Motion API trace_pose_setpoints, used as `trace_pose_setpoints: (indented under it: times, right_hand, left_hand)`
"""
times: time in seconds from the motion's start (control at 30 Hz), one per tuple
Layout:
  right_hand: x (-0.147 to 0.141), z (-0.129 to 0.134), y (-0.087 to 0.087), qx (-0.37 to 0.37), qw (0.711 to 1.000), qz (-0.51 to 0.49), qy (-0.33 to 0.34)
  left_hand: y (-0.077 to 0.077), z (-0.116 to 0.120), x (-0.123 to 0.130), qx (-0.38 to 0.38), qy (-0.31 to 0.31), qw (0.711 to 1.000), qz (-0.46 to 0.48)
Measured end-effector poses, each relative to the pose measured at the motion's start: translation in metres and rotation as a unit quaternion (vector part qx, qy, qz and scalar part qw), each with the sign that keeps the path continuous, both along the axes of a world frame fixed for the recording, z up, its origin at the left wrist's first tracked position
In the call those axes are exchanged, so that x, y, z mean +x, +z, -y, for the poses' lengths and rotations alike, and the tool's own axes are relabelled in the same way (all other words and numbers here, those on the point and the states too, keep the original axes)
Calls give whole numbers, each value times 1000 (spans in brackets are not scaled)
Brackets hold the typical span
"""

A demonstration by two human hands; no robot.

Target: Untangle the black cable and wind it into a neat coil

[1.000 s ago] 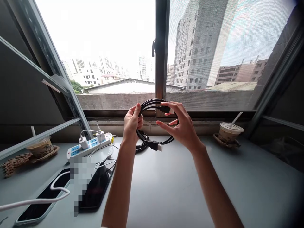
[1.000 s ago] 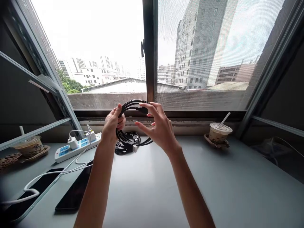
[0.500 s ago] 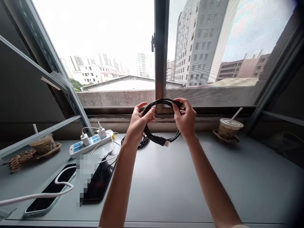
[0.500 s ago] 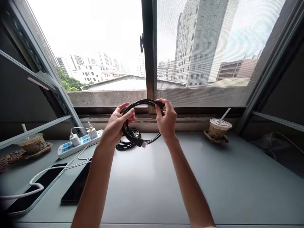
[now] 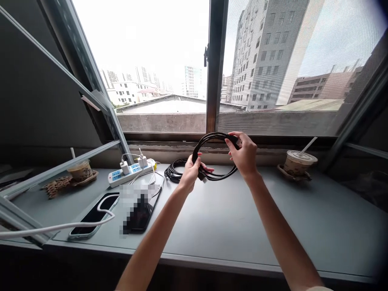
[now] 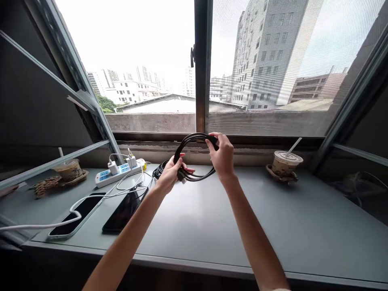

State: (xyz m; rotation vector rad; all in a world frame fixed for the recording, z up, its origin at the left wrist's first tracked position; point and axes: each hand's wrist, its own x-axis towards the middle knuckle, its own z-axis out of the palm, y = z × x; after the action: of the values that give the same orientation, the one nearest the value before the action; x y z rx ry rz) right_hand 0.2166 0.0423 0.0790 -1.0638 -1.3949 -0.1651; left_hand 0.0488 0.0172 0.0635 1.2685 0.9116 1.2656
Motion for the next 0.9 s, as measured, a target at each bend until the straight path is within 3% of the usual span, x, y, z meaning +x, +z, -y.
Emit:
trace_pose_setpoints:
  times: [0.17, 0.33, 0.53, 0.67, 0.77, 0.87, 0.9]
  right_hand:
    - [1, 10, -29, -116, 990, 82, -10]
    - [2, 16, -69, -338, 918, 200, -52]
    - [4, 9, -107, -436, 875, 207, -34]
    - [0, 9, -118, -473, 857, 201, -35]
    - [-5, 11, -121, -483, 851, 202, -34]
    - [-5, 19, -112, -479, 854, 194, -53]
    - [-2, 26, -104, -471, 860, 189, -61]
  left_hand:
    - [-3, 3, -4, 47, 87, 995, -27]
    - [-35, -9, -9, 18, 107, 980, -167]
    - [-74, -35, -11, 18, 153, 932, -329]
    - [-76, -42, -5, 43, 169, 905, -387]
    - [-61, -15, 1, 107, 145, 897, -404]
    - [-41, 50, -6, 212, 85, 892, -390]
    - [-35, 76, -13, 306, 67, 872, -377]
